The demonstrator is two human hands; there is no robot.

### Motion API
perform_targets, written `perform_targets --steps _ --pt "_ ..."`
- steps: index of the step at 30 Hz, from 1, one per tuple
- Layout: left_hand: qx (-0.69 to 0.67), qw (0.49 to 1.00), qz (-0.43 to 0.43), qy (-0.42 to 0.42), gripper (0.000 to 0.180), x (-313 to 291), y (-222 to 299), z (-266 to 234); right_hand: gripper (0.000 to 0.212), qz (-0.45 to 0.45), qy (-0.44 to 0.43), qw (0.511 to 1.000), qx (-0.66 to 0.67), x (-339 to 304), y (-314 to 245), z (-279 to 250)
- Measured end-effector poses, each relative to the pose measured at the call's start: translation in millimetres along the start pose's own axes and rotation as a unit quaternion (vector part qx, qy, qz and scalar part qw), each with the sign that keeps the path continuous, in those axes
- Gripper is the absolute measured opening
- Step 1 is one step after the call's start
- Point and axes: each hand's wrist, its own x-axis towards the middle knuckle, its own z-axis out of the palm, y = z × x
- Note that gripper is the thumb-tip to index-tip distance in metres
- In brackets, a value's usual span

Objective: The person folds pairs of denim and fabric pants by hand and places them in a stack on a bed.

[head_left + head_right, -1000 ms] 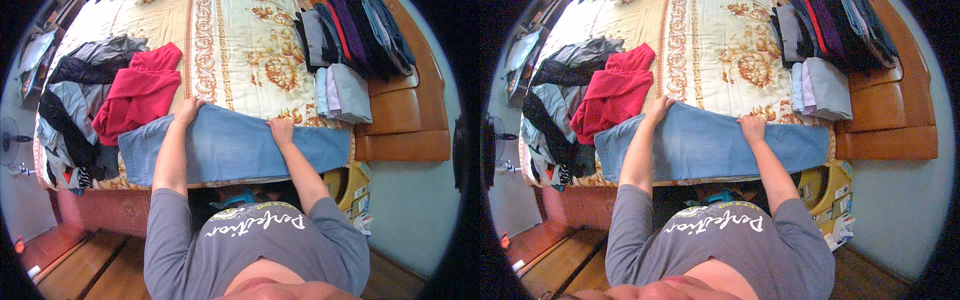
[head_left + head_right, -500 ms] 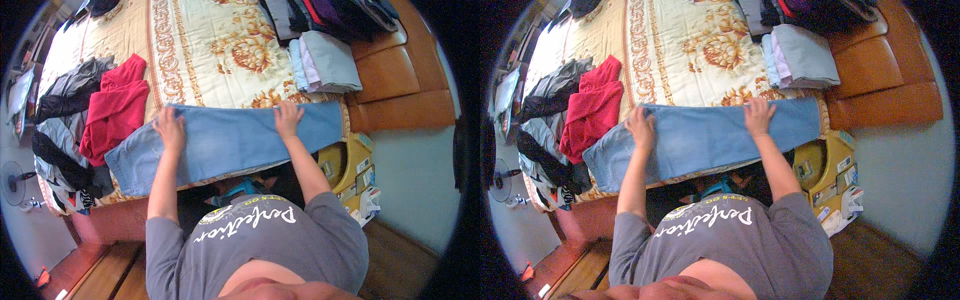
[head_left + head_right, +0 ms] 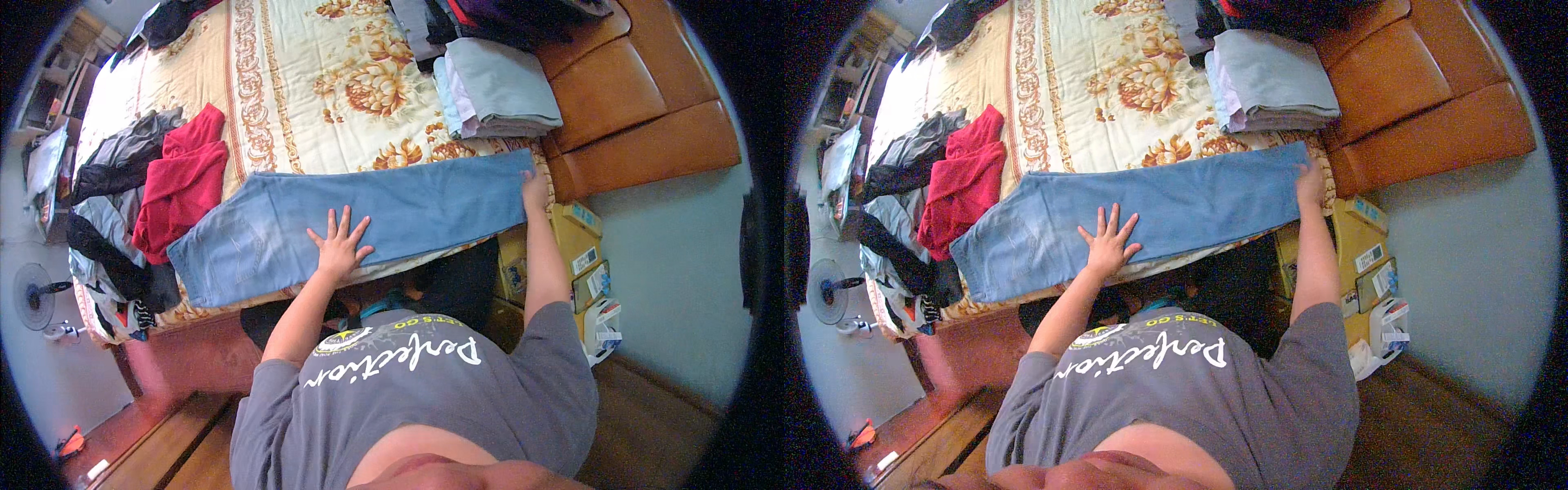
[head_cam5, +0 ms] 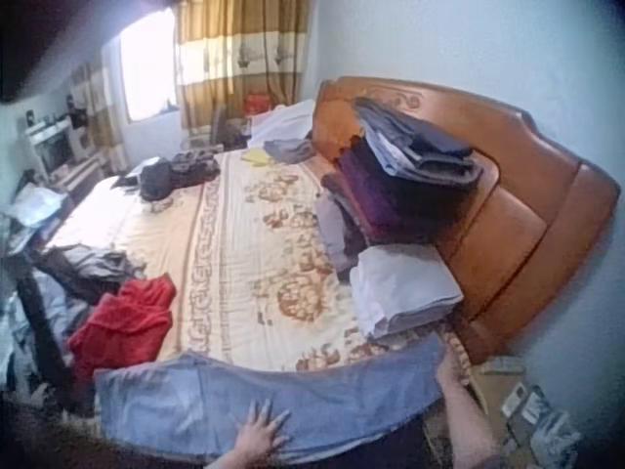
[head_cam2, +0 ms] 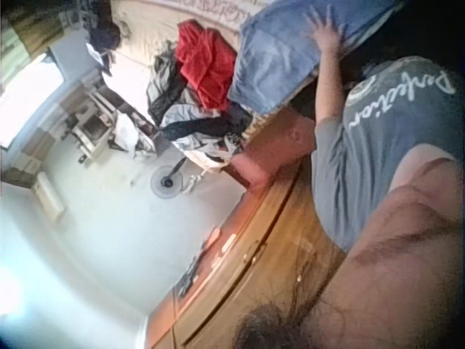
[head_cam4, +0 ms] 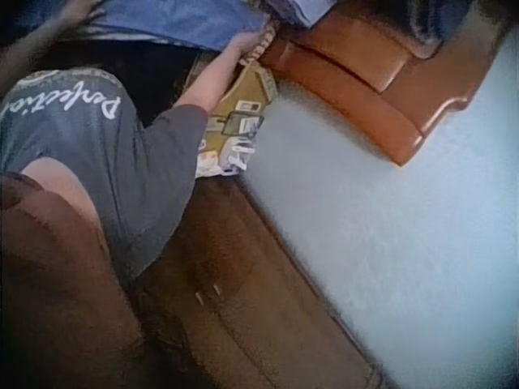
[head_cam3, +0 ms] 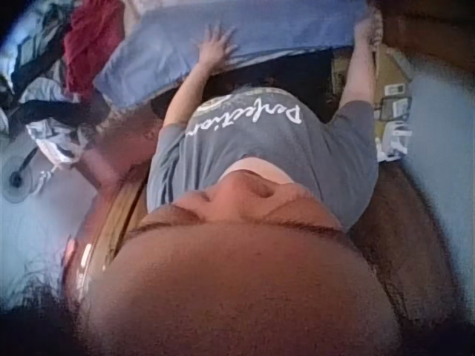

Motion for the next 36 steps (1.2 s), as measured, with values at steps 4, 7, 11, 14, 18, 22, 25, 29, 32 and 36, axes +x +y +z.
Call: perform_targets --steps 4,7,11,14,18,22,25,29,32,36 --pt "0.000 1.000 0.000 -0.017 0.062 3 1 3 0.042 -0.023 0.038 0.998 0.049 24 45 21" --pt "-0.011 0.998 -0.022 -0.056 0.061 6 6 -10 0.038 -0.069 -0.005 0.991 0.118 33 48 21" --pt "-0.018 0.998 0.015 0.063 0.058 24 18 -17 0.034 -0.139 -0.013 0.980 0.143 58 75 19" --pt "-0.059 0.981 0.172 0.064 0.045 14 32 -18 0.033 -0.129 -0.080 0.973 0.172 58 69 17" --pt "-0.032 0.972 0.218 0.085 0.026 -1 51 12 0.034 -0.117 -0.060 0.974 0.184 15 48 0" --pt "-0.015 0.963 0.248 0.106 0.016 3 53 16 0.039 -0.048 -0.112 0.980 0.157 11 87 6" --pt "-0.019 0.960 0.255 0.115 0.013 -2 57 10 0.039 -0.067 -0.064 0.984 0.150 4 84 3" --pt "-0.039 0.959 0.253 0.121 0.012 -5 57 20 0.032 -0.015 0.077 0.997 0.024 -20 61 4" --pt "-0.041 0.960 0.250 0.122 0.013 -3 61 19 0.024 -0.224 0.099 0.967 0.076 -94 8 0" --pt "-0.047 0.960 0.244 0.131 0.012 -5 62 18 0.032 -0.562 0.008 0.827 0.014 -152 -17 19"
